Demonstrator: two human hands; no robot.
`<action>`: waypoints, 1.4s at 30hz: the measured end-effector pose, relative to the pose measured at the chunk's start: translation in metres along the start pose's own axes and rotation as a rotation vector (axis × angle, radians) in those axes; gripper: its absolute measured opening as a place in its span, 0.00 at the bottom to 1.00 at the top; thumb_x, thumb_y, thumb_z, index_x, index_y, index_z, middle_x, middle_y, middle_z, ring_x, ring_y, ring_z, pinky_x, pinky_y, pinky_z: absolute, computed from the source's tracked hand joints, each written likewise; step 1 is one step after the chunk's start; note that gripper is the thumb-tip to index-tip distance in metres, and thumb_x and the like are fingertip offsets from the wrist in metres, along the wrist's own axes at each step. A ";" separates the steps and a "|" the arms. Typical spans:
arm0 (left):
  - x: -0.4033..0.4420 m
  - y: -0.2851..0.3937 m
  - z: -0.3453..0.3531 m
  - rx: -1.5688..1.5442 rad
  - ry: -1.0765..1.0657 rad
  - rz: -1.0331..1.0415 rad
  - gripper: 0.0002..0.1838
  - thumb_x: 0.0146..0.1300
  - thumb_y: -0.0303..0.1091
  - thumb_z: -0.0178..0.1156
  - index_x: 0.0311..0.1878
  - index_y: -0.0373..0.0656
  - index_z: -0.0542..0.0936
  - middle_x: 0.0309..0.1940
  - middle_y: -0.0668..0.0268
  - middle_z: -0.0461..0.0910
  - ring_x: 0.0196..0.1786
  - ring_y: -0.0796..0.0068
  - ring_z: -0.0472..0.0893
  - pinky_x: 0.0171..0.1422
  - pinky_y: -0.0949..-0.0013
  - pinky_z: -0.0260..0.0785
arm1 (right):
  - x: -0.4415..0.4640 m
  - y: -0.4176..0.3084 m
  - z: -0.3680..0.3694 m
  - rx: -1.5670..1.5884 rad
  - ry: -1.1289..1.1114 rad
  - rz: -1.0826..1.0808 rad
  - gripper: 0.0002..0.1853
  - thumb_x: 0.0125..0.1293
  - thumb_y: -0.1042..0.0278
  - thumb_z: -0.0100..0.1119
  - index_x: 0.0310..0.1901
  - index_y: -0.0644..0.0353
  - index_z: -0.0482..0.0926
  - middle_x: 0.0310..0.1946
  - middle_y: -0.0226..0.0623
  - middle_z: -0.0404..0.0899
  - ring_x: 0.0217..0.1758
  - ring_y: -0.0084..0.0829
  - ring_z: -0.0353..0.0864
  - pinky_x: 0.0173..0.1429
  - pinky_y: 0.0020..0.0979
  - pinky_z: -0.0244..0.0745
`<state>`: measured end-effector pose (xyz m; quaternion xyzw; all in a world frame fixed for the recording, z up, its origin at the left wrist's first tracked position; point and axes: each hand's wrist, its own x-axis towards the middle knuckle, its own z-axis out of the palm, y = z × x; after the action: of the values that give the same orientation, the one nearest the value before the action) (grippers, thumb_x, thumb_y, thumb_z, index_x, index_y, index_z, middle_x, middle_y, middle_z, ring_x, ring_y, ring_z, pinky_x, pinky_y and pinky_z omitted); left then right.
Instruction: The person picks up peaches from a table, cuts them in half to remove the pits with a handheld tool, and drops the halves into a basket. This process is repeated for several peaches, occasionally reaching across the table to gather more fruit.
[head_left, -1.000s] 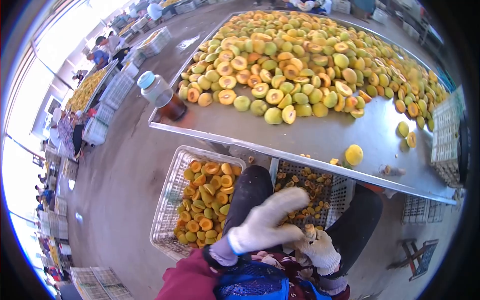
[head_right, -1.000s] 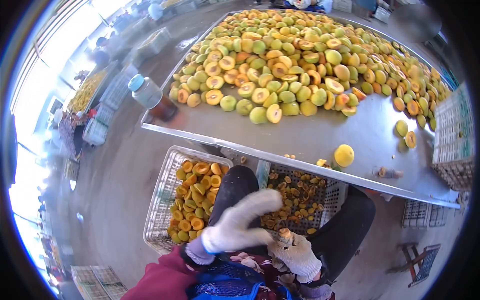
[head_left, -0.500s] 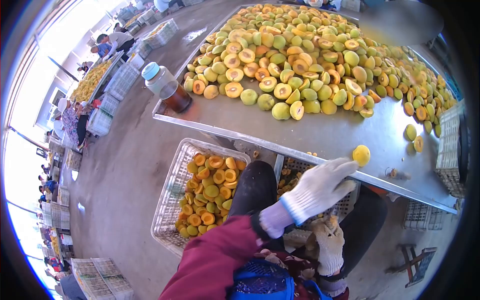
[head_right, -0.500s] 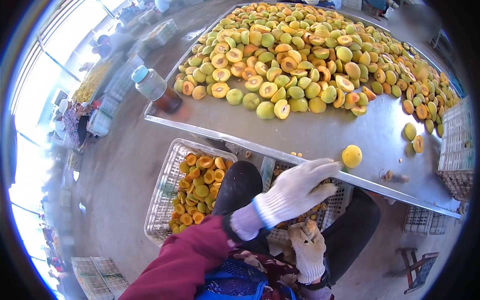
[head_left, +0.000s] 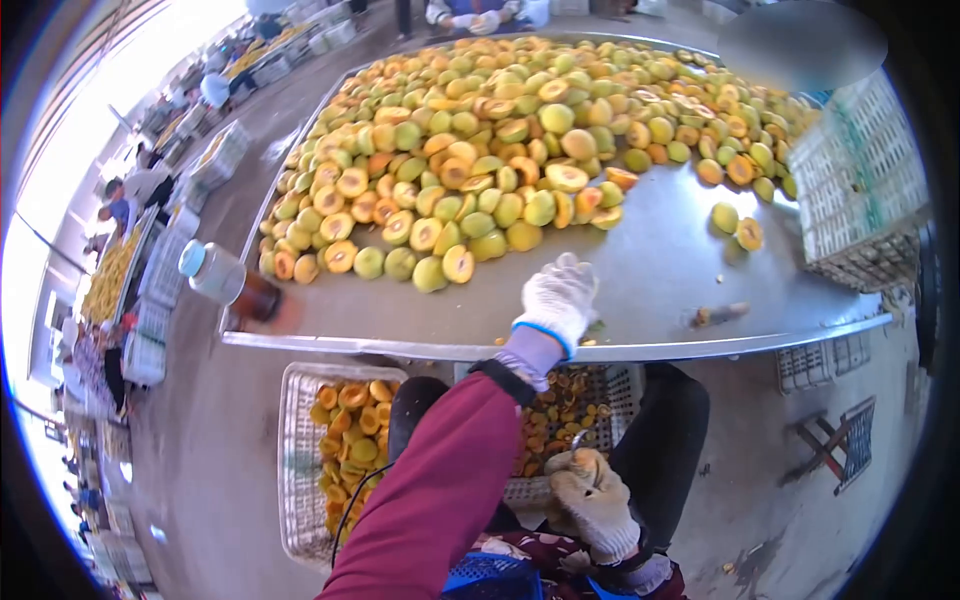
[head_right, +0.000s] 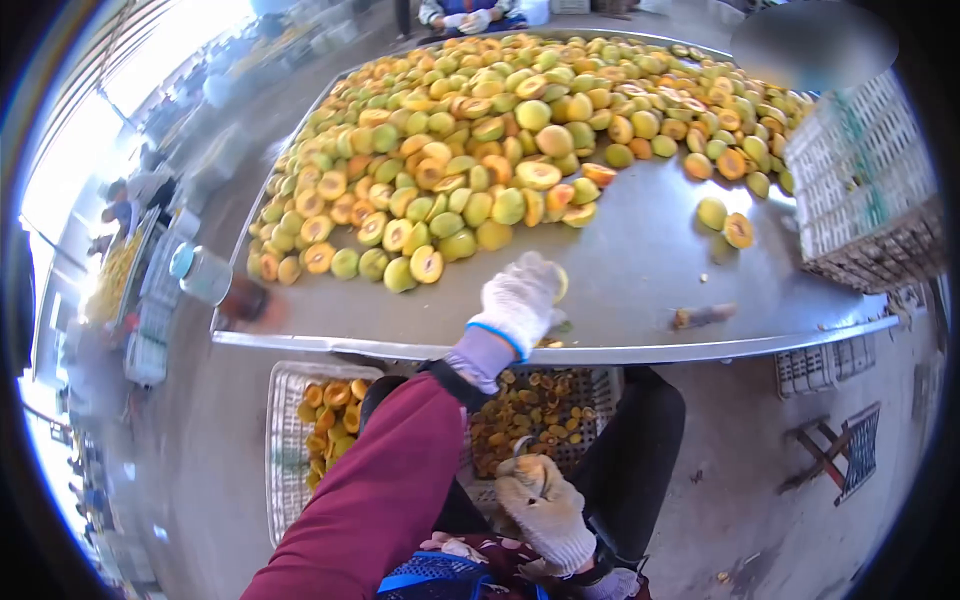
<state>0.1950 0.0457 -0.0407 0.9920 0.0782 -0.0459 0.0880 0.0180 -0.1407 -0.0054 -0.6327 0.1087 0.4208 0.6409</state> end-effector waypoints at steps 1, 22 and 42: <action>-0.005 -0.005 -0.004 -0.001 -0.044 -0.045 0.29 0.49 0.47 0.71 0.54 0.50 0.74 0.50 0.59 0.74 0.56 0.60 0.78 0.55 0.55 0.74 | 0.006 0.011 -0.004 -0.105 -0.019 -0.098 0.16 0.61 0.62 0.67 0.48 0.57 0.79 0.33 0.30 0.83 0.36 0.17 0.80 0.43 0.26 0.77; -0.156 0.003 -0.019 -2.008 -0.272 -0.253 0.39 0.67 0.66 0.46 0.61 0.35 0.70 0.47 0.51 0.80 0.47 0.55 0.83 0.48 0.59 0.79 | 0.001 -0.009 -0.003 -0.360 0.097 -0.444 0.18 0.59 0.52 0.67 0.44 0.56 0.78 0.26 0.39 0.81 0.29 0.40 0.84 0.35 0.36 0.78; -0.180 0.022 -0.035 -1.548 -0.148 0.104 0.46 0.64 0.70 0.50 0.68 0.34 0.65 0.56 0.54 0.76 0.53 0.62 0.81 0.56 0.63 0.75 | -0.002 -0.009 -0.020 -0.295 -0.214 -0.175 0.16 0.63 0.50 0.64 0.41 0.54 0.80 0.23 0.35 0.81 0.25 0.35 0.83 0.32 0.35 0.77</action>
<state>0.0242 0.0040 0.0162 0.6449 0.0351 -0.0400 0.7624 0.0306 -0.1583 -0.0010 -0.6784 -0.0783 0.4400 0.5831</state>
